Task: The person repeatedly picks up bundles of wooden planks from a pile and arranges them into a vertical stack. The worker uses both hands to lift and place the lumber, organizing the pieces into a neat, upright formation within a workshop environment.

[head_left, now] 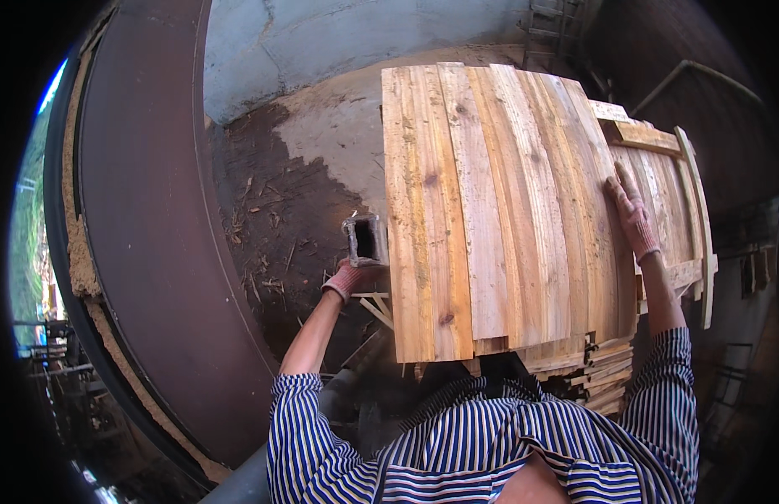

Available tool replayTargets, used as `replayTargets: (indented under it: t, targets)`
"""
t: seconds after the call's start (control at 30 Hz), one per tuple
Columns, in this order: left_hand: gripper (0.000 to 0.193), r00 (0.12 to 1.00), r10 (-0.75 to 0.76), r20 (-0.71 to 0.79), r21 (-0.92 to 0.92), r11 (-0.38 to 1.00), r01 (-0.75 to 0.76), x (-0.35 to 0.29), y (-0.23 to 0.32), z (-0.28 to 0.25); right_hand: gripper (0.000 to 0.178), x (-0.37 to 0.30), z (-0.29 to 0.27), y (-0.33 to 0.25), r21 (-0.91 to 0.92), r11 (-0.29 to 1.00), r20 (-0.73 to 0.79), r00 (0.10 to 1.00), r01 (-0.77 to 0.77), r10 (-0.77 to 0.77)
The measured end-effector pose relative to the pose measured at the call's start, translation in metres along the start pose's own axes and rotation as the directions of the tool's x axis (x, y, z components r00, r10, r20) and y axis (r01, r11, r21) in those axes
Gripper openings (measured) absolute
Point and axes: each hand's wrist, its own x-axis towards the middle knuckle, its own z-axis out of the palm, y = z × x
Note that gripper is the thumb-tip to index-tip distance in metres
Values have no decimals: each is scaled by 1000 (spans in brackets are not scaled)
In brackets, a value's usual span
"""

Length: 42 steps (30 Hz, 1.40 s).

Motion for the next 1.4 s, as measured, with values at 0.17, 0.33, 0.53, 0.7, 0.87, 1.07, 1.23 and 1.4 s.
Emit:
replayTargets:
  t: [0.17,0.33,0.53,0.7,0.87,1.07,1.23,1.4]
  targets:
    - [42,909,-341,241,297,917,266,3,58,-25,72,-11,-3,-4,-151,988,-82,995,43,-56]
    - [37,746,-589,311,678,687,260,1,93,-37,73,-9,1,-20,-167,986,-72,997,18,-30]
    - [34,620,-716,322,822,536,193,14,113,-38,70,-1,4,-3,-91,994,-82,994,68,-76]
    - [37,592,-710,382,648,662,376,47,111,-22,62,19,-6,35,116,988,9,994,103,-104]
    - [77,773,-571,275,476,780,407,44,65,5,46,21,-36,59,-504,679,159,830,534,-535]
    - [116,698,-711,85,282,689,667,-45,-6,29,47,24,-17,34,-376,840,187,920,391,-344]
    - [85,377,-869,-320,-315,473,823,-85,77,6,56,32,-25,47,-228,931,105,958,285,-267]
    - [64,60,-714,-698,-682,687,252,-101,116,25,56,32,-27,52,-207,937,112,958,281,-263]
